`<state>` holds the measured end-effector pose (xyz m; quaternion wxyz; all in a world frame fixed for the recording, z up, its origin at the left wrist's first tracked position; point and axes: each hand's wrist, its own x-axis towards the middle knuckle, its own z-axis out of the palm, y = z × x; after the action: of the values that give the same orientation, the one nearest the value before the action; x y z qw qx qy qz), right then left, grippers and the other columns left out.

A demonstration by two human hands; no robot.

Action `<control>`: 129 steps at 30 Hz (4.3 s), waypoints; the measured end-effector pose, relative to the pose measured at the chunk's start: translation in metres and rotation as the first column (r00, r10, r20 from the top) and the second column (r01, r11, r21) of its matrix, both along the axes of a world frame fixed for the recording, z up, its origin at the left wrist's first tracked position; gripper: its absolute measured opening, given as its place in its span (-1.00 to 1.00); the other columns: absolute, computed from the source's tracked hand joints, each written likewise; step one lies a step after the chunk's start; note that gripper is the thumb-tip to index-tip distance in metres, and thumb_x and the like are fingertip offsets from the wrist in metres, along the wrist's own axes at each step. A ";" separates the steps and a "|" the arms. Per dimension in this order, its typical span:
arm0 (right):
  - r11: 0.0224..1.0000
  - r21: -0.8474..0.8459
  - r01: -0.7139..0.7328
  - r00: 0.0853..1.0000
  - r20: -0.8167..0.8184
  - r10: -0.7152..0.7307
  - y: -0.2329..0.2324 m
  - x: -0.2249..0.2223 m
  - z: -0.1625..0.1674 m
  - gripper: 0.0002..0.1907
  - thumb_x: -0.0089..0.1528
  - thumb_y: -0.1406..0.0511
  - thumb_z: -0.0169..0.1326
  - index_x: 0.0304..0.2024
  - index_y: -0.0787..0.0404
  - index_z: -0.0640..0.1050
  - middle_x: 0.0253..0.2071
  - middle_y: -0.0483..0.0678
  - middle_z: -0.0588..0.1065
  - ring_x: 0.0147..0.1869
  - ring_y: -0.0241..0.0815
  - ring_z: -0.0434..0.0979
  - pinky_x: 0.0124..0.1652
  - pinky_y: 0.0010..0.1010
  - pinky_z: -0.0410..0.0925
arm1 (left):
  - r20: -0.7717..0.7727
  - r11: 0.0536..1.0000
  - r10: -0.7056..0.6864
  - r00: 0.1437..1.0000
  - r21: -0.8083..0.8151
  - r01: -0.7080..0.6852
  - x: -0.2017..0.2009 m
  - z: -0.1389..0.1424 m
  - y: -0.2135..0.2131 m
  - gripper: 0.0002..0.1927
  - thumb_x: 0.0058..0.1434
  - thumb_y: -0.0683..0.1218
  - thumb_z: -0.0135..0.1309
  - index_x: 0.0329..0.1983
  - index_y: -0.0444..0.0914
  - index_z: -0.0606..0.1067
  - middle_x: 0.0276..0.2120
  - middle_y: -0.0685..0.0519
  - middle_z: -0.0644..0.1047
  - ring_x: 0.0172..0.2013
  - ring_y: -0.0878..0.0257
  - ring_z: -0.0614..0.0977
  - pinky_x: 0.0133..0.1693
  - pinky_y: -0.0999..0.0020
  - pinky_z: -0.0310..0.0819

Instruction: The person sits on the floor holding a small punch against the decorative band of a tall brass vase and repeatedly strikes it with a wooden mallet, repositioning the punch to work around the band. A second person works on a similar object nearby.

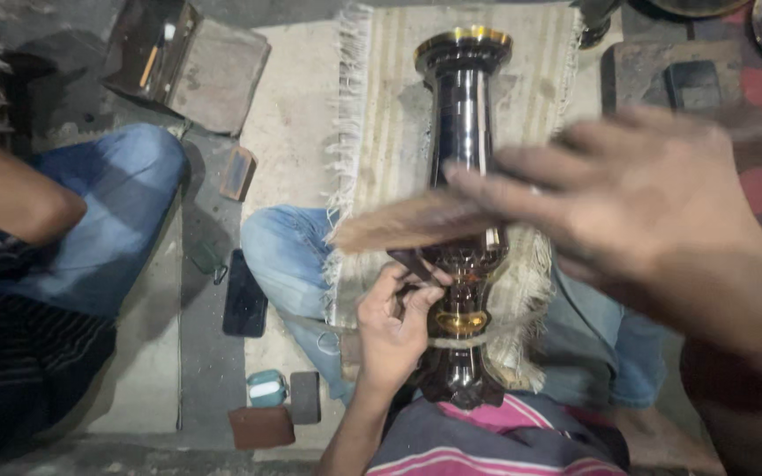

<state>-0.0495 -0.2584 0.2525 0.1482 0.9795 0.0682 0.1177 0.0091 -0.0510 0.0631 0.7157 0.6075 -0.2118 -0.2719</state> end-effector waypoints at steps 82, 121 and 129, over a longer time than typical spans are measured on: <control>0.492 0.858 0.146 0.856 0.140 -0.498 0.013 -0.103 -0.106 -0.35 0.09 0.37 0.28 0.24 0.29 0.43 0.01 0.19 0.56 -0.03 0.06 0.64 -0.08 -0.27 0.44 | 0.762 0.984 -0.028 0.647 0.136 -0.117 -0.003 0.040 -0.013 -0.53 0.16 -0.37 0.25 0.14 -0.33 0.44 -0.21 -0.12 0.60 -0.19 -0.03 0.65 -0.17 0.14 0.55; 0.844 0.493 0.210 0.913 0.211 -0.350 -0.023 -0.100 -0.070 -0.23 -0.10 0.46 0.27 0.23 0.20 0.54 0.01 0.10 0.58 0.01 0.09 0.61 -0.03 -0.16 0.44 | 0.748 0.917 -0.397 0.532 0.340 0.207 0.027 0.077 -0.014 -0.47 0.03 -0.41 0.07 0.13 -0.36 0.50 -0.05 -0.10 0.62 -0.03 -0.01 0.62 0.03 0.17 0.54; 0.450 0.880 0.153 0.748 0.195 -0.634 -0.011 -0.095 -0.090 -0.54 0.17 0.35 0.34 0.07 0.22 0.47 -0.10 -0.04 0.56 -0.15 -0.17 0.63 -0.12 -0.38 0.45 | 0.746 0.894 -0.446 0.494 0.347 0.284 0.039 0.089 -0.020 -0.43 0.00 -0.41 0.06 0.15 -0.36 0.51 -0.16 -0.08 0.60 -0.14 -0.01 0.58 -0.03 0.15 0.51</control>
<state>-0.1446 -0.2691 0.1625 -0.2889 0.8495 -0.2754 0.3451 0.0477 -0.0709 0.1521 0.4067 0.6650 -0.6133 -0.1274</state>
